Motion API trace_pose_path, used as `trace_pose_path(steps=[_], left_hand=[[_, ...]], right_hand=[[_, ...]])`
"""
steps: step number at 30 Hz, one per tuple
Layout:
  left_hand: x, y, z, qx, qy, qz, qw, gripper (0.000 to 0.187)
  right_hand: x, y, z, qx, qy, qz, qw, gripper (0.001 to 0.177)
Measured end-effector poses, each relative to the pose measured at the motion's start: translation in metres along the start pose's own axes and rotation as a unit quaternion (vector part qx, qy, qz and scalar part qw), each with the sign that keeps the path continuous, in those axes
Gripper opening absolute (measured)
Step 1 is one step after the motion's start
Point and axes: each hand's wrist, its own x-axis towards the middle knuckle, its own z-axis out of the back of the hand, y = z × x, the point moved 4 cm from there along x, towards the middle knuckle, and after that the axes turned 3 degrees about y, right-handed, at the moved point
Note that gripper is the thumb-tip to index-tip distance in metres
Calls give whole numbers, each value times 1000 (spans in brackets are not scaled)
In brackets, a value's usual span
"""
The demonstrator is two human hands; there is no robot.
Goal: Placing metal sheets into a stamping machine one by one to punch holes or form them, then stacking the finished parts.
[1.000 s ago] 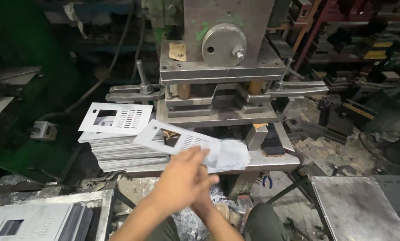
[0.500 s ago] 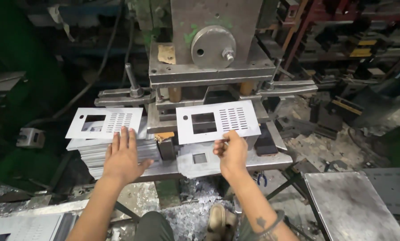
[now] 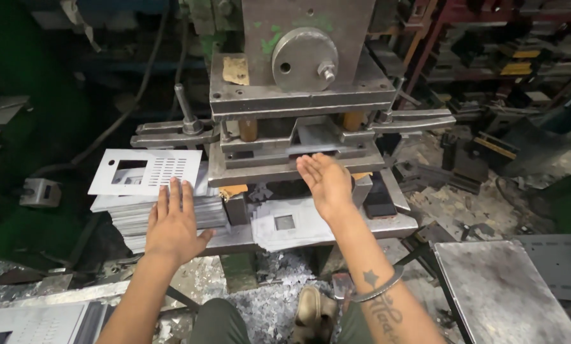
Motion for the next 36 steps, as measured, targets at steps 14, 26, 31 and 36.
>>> trace_pose_path(steps=[14,26,31,36], left_hand=[[2,-3,-1,-26,-14,5,1000,117],[1,-5,-1,-16,-19,10,1000,118],[-2,-8,1,-7,-8,10,1000,120],[-2,-8,3,-9,-12,18,1000,119]], right_hand=[[87,-3,-11,-356,24,-42,933,25],[100,-8,-4,-158,-29,-167,973,20],[95,-9,-1,-195,-31,-151,969,20],[91,-6,-8,-212,-33,-148,965,20]])
